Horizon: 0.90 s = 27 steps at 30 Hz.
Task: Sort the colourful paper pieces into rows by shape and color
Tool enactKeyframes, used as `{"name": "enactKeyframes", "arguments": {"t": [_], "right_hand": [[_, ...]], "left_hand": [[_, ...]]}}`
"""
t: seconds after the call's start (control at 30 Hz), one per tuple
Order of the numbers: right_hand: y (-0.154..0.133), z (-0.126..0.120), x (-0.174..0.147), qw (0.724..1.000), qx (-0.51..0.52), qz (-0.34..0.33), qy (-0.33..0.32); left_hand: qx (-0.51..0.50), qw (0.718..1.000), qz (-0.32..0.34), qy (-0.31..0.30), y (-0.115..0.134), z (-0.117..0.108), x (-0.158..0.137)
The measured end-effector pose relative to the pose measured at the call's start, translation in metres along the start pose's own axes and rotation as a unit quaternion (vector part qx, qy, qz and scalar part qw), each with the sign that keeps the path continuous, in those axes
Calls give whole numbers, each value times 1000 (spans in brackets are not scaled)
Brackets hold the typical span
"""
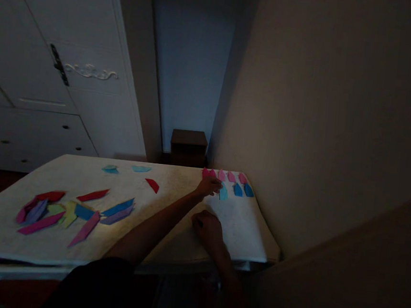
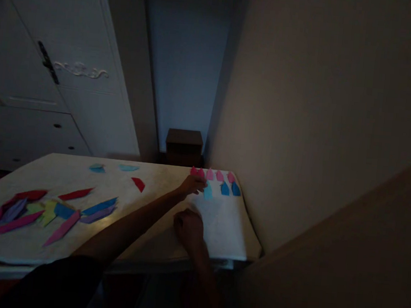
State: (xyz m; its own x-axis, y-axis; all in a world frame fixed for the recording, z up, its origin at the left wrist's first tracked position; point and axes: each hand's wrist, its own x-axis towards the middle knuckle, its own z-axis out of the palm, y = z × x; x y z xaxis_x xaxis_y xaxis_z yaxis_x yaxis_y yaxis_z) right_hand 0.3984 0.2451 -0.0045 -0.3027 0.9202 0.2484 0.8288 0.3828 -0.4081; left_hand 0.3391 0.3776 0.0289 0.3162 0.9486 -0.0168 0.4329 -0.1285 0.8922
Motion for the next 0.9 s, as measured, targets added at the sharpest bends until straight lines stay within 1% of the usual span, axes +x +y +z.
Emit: {"name": "enactKeyframes", "arguments": {"t": [0.13,0.2,0.3,0.4,0.5,0.63,0.73,0.83,0.9], "right_hand": [[0,-1,1,1000,7,-4,-12],[-1,-3,1,1000,9,-2,-16],[-1,-4,1,1000,12,-1,-21],[0,-4,1,1000,12,-2,-28],[0,-4,1,1000,11,-1,-29],[1,-3,0,1000,11,-3,-26],[1,-2,0,1000,19,-3,-15],[2,0,-1,1000,20,3,-12],[2,1,-1,1000,18,9,-18]], "left_hand": [[94,995,31,-4,0,20,36],[144,988,51,-2,-2,26,47],[207,976,65,5,-5,30,55],[255,964,70,19,-7,31,54],[284,952,110,21,-4,30,48],[304,928,211,-36,-1,30,38],[320,908,259,-73,-5,31,36],[337,899,269,-80,-13,34,39],[338,900,264,-77,-17,36,40]]}}
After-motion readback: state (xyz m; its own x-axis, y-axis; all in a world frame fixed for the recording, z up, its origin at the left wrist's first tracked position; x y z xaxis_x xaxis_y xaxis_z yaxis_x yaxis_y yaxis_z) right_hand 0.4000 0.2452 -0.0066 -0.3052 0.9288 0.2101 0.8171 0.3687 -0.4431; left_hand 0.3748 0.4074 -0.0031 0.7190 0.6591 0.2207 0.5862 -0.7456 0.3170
